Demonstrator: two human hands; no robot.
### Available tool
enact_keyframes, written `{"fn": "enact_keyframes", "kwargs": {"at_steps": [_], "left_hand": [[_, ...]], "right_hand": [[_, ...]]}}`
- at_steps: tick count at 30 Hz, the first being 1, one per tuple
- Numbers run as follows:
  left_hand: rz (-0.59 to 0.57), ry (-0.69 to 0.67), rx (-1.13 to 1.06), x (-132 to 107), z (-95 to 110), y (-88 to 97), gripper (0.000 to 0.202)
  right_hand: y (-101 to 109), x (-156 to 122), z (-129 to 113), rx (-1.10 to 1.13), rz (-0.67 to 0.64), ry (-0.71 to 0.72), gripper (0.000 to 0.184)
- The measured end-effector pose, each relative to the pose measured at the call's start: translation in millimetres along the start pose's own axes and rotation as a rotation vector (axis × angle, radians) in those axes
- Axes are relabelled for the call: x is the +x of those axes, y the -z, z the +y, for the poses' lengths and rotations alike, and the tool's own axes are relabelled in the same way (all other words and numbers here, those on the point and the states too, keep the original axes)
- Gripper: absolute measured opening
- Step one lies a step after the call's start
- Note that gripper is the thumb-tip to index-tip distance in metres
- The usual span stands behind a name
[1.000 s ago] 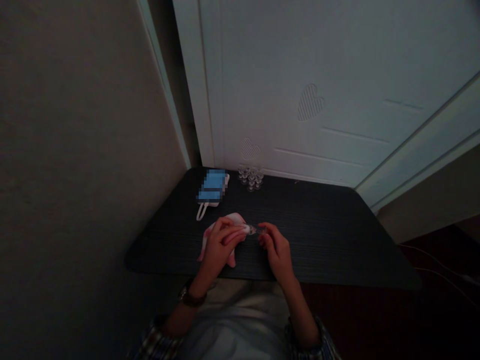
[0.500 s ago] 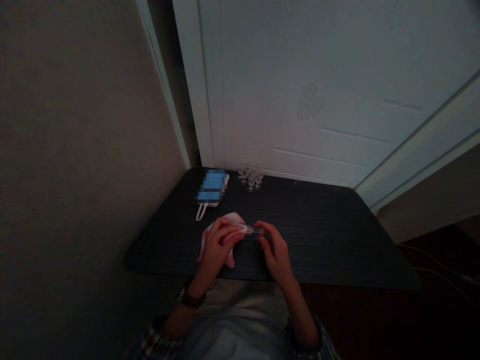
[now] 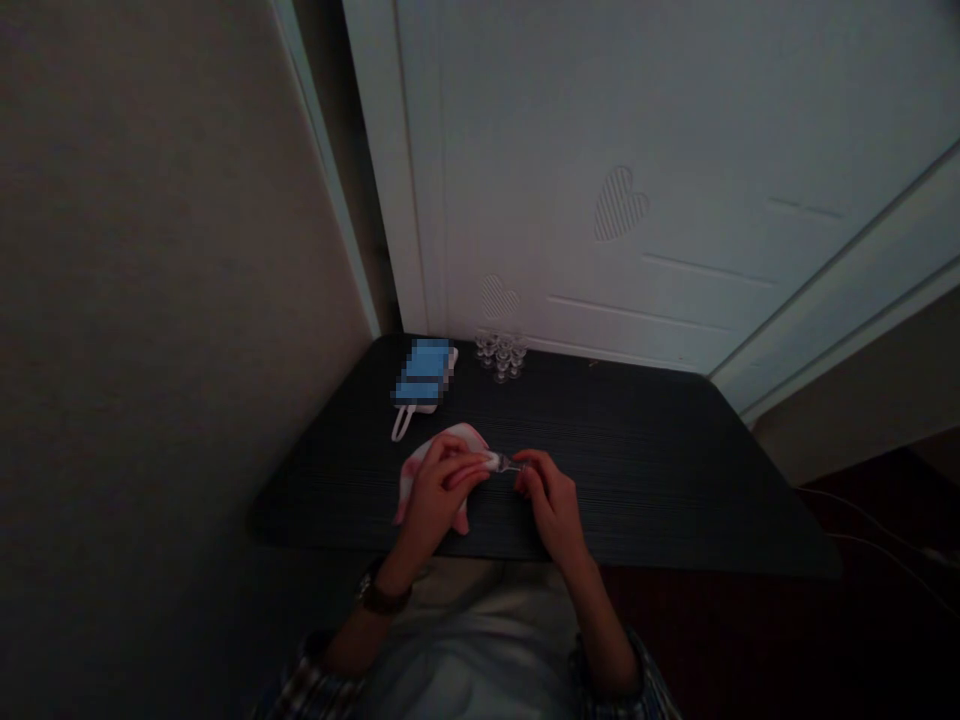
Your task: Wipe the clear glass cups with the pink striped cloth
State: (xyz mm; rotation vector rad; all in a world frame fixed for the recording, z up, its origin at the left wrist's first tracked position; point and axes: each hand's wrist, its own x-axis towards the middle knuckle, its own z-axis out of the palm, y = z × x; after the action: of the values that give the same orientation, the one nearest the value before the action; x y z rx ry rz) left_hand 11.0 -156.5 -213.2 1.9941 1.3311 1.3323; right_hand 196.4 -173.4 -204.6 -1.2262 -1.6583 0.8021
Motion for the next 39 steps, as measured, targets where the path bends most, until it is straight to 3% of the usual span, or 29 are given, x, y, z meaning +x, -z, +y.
{"fn": "enact_keyframes", "kwargs": {"at_steps": [6, 19, 26, 39], "left_hand": [[-0.084, -0.031, -0.038, 1.7, -1.3, -3.7, 0.028], [-0.072, -0.031, -0.063, 3.2, -3.2, -3.3, 0.029], [-0.049, 0.013, -0.083, 3.4, -2.1, -2.5, 0.030], [0.008, 0.082, -0.094, 2.1, 4.8, -1.6, 0.029]], "right_hand": [[0.4, -0.8, 0.7, 0.002, 0.039, 0.029, 0.026], [-2.1, 2.4, -5.5, -0.013, 0.024, 0.172, 0.023], [-4.9, 1.5, -2.6, -0.026, 0.101, 0.069, 0.030], [-6.4, 2.1, 4.3, 0.004, 0.098, -0.079, 0.027]]}}
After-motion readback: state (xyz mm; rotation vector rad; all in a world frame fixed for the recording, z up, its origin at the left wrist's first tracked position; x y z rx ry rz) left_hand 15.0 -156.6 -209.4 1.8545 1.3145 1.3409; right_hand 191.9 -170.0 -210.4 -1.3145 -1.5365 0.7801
